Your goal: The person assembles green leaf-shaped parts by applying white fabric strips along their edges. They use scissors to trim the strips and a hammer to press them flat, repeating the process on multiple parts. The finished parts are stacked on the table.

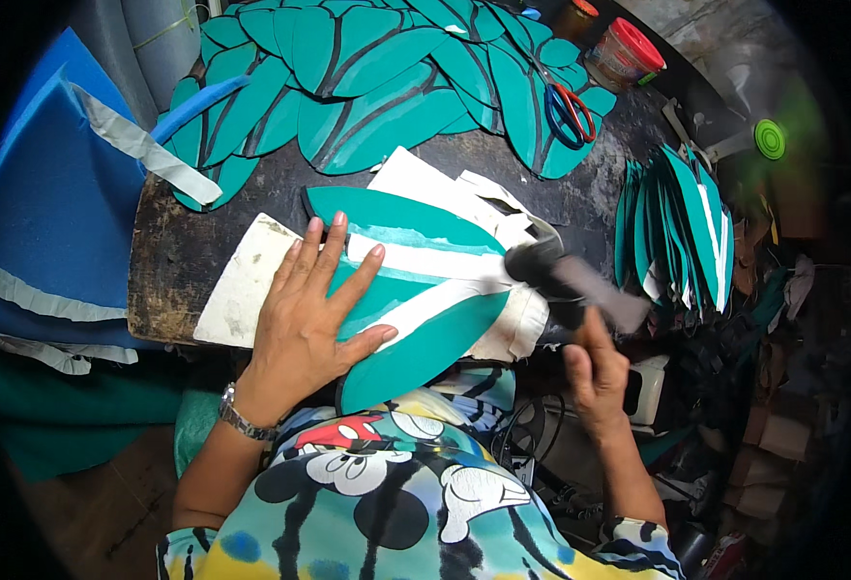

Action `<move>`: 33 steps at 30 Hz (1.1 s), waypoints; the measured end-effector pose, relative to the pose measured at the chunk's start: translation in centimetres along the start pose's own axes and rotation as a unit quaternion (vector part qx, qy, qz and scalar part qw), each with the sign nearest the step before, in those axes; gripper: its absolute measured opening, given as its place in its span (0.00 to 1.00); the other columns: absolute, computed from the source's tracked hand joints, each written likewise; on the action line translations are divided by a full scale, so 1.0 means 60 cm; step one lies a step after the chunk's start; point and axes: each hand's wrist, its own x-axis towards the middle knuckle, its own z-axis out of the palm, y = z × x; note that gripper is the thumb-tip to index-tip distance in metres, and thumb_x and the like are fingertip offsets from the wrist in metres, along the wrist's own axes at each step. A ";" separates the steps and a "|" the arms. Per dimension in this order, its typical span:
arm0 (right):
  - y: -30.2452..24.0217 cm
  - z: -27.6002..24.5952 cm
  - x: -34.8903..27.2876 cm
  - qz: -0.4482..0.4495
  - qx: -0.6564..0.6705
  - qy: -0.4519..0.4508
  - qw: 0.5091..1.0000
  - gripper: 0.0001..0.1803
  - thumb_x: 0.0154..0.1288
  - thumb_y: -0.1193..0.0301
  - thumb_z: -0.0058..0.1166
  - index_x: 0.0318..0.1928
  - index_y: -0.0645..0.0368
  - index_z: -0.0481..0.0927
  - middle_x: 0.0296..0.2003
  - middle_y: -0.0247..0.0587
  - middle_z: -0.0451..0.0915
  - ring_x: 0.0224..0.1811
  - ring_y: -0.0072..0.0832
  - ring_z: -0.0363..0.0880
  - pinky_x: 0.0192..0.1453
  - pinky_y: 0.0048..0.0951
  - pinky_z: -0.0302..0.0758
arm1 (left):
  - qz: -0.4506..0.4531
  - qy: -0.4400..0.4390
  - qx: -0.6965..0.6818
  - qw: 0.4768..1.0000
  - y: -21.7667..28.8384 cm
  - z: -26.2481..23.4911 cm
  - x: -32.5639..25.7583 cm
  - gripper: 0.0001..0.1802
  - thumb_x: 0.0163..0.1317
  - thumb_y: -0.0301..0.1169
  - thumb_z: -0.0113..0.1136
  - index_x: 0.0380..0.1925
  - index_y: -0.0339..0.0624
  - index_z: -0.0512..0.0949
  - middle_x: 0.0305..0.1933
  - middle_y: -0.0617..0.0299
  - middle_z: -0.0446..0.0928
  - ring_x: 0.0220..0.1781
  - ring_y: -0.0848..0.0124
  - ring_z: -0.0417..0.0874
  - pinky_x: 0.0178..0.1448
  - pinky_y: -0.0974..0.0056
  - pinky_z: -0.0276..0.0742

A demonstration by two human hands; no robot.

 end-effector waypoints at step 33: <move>-0.051 0.057 0.019 -0.058 0.003 -0.141 0.988 0.29 0.68 0.72 0.64 0.68 0.59 0.76 0.35 0.52 0.84 0.32 0.40 0.86 0.37 0.35 0.82 | 0.024 -0.092 -0.038 0.995 -0.022 -0.023 0.014 0.76 0.40 0.81 0.61 0.79 0.37 0.53 0.83 0.46 0.51 0.85 0.51 0.50 0.83 0.40 0.41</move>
